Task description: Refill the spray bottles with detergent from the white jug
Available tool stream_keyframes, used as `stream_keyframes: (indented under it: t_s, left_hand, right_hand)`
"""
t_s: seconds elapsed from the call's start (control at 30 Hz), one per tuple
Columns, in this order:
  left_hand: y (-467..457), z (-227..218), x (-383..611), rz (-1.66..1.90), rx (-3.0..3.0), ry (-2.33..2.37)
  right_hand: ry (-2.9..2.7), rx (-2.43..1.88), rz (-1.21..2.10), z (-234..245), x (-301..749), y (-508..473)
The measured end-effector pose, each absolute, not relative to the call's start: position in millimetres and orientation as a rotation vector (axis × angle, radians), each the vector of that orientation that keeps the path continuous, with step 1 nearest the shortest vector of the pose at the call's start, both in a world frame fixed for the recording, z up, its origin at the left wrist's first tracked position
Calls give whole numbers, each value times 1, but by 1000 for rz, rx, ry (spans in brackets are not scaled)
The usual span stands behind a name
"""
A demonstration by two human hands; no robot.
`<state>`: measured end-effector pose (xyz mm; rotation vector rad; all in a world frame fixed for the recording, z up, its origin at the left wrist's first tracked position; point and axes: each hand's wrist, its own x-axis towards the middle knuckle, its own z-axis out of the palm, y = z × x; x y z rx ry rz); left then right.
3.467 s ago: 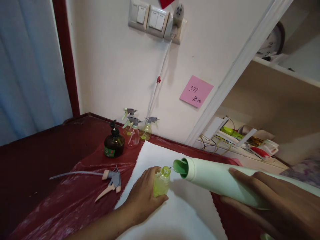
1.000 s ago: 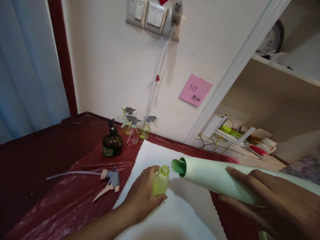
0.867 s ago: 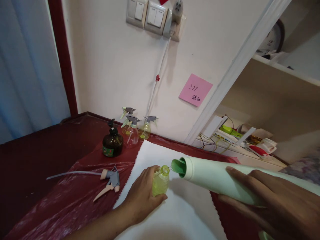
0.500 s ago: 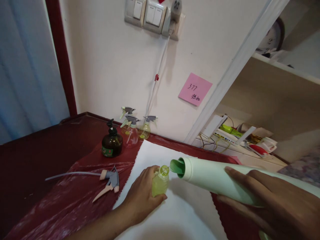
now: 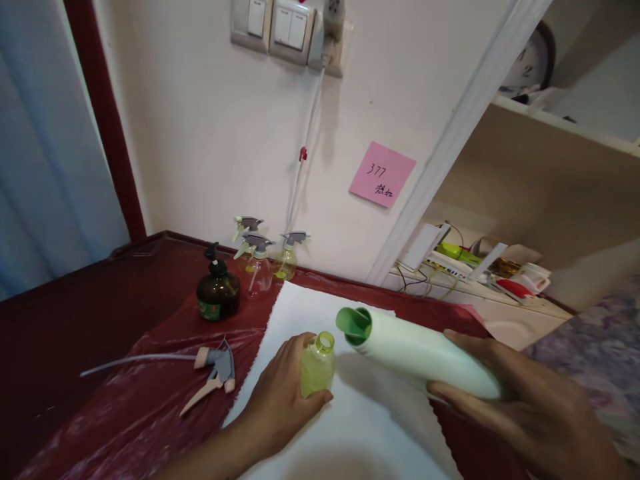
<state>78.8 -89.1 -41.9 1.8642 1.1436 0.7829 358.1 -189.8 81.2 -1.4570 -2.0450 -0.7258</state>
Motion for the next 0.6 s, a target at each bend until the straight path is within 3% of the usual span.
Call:
stream_keyframes:
  t_s: [0.23,0.4,0.6]
  left_hand:
    - [-86,-47,78,821,1859,1145]
    - [-83,-52,77,812,1874,1163]
    - [-78,-65,75,854,1871,1152]
  right_hand:
    - [-1450,-1612,-292,69,382,-164]
    - [-1001,-1436,73,55,379,-135]
    - [-850,-1266,99,24,364,-94]
